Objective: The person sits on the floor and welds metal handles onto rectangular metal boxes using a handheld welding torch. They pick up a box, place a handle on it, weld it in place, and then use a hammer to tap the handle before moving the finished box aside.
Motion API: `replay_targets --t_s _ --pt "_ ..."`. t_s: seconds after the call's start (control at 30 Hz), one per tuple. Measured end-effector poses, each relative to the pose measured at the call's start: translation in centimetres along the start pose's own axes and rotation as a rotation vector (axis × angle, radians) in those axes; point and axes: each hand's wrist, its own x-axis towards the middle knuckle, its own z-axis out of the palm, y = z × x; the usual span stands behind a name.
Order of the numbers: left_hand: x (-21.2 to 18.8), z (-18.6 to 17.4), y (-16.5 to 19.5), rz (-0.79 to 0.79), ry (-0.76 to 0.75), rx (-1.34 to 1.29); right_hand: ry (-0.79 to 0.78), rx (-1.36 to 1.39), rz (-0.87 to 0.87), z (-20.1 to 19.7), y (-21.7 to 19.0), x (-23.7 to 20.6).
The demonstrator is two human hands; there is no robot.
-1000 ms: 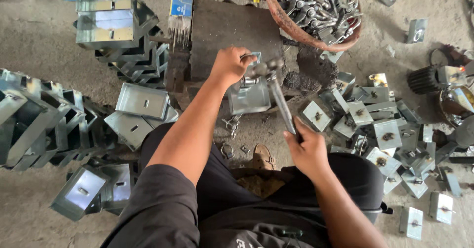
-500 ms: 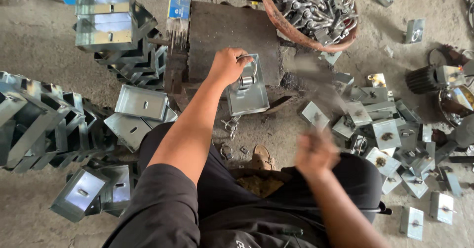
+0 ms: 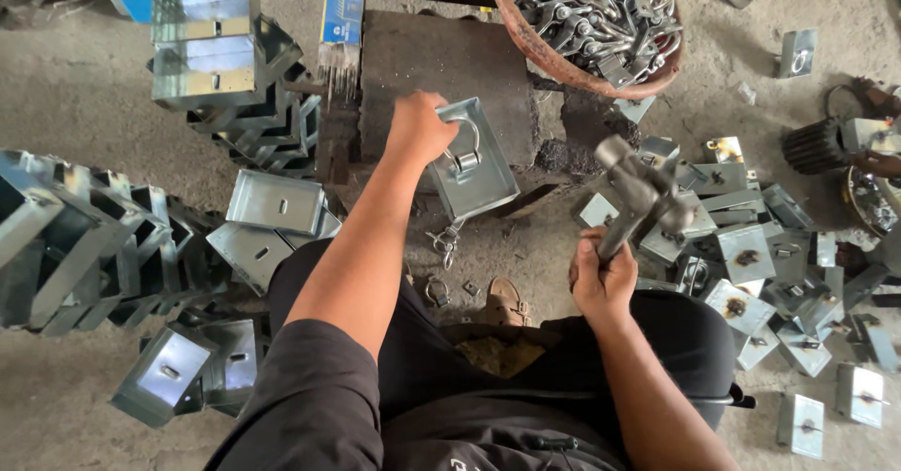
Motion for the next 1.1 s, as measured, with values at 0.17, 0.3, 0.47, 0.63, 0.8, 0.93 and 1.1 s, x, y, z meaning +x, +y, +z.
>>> replay_targets --t_s 0.17,0.3,0.47,0.63,0.8,0.93,1.1 --pt "-1.6 -2.2 3.9 0.418 -0.08 0.02 0.056 -0.371 -0.031 -1.2 -0.6 0.4" --pt "-3.2 -3.9 7.0 0.873 0.178 0.091 0.045 -0.53 -0.034 -2.5 -2.7 2.9" --pt "-1.4 -4.7 6.3 0.868 0.254 -0.025 0.017 -0.46 0.041 -3.1 -6.7 4.6" --pt "-1.5 -2.7 4.4 0.853 0.221 0.008 0.13 -0.415 -0.385 -3.9 -9.1 3.5" --pt "-1.4 -2.2 4.2 0.843 0.2 0.046 0.059 -0.401 -0.352 0.1 -6.8 3.6" --pt "-1.3 -1.8 4.5 0.877 0.241 0.112 -0.179 -0.379 0.11 0.9 -4.2 4.5" --pt "-0.3 -2.2 4.4 0.874 0.431 0.253 -0.053 -0.387 0.05 -2.5 -1.7 5.8"
